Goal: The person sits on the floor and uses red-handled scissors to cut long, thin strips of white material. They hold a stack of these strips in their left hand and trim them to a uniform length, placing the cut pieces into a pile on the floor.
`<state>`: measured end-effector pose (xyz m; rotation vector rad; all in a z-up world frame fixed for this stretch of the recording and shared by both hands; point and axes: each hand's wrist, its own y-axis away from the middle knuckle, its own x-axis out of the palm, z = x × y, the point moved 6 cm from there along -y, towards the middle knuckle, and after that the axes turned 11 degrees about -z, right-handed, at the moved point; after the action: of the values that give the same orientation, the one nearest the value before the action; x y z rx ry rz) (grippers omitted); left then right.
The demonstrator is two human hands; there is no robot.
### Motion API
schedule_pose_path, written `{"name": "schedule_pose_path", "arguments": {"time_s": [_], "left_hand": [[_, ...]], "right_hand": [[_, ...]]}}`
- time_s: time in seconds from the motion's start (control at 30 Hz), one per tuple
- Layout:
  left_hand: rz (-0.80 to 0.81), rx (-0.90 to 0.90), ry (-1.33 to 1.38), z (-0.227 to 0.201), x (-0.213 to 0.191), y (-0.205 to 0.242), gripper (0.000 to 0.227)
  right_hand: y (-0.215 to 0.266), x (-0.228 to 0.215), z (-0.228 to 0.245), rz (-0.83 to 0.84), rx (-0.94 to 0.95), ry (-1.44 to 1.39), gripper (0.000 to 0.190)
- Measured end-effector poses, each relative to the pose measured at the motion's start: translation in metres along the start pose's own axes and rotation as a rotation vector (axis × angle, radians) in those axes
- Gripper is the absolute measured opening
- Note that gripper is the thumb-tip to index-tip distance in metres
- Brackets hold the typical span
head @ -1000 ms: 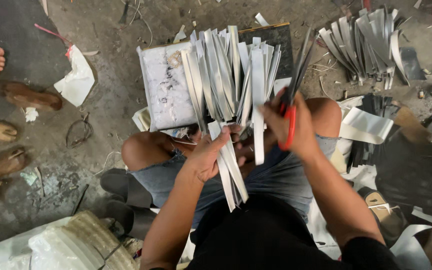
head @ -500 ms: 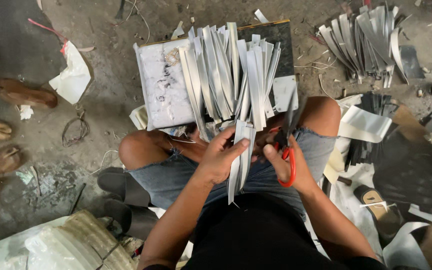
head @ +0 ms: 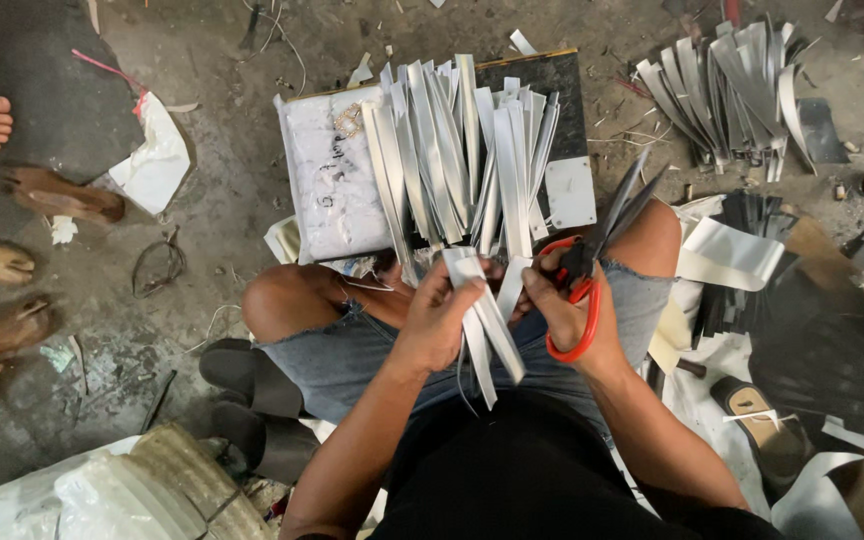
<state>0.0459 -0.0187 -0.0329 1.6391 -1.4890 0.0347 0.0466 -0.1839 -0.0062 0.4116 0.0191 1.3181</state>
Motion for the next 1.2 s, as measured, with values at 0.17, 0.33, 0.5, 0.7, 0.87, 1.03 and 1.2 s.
{"name": "schedule_pose_path", "arguments": {"time_s": [0.17,0.33,0.5,0.7,0.87,1.03,1.2], "left_hand": [[0.042,0.194,-0.462,-0.017,0.011,0.005,0.028],[-0.118,0.140,-0.684,-0.039,0.011,0.005,0.024],[-0.065,0.161,-0.530,-0.045,0.008,0.000,0.020],[-0.051,0.099,-0.488,-0.039,0.011,0.002,0.017],[-0.067,0.095,-0.573,-0.038,0.009,0.004,0.019],[-0.051,0.061,-0.506,-0.029,0.007,0.004,0.016],[-0.031,0.078,-0.356,-0.015,-0.001,0.000,0.026]], "right_hand": [[0.001,0.000,0.000,-0.010,-0.001,0.060,0.019],[0.005,-0.011,-0.007,0.128,0.179,0.542,0.018],[0.018,-0.001,0.002,0.434,0.016,0.805,0.027],[0.017,0.004,0.020,0.435,-0.026,0.950,0.036],[0.018,0.001,0.016,0.428,0.006,0.950,0.032],[0.027,-0.007,0.003,0.375,0.134,0.959,0.027],[0.021,-0.013,-0.005,0.248,0.083,0.882,0.026]]}}
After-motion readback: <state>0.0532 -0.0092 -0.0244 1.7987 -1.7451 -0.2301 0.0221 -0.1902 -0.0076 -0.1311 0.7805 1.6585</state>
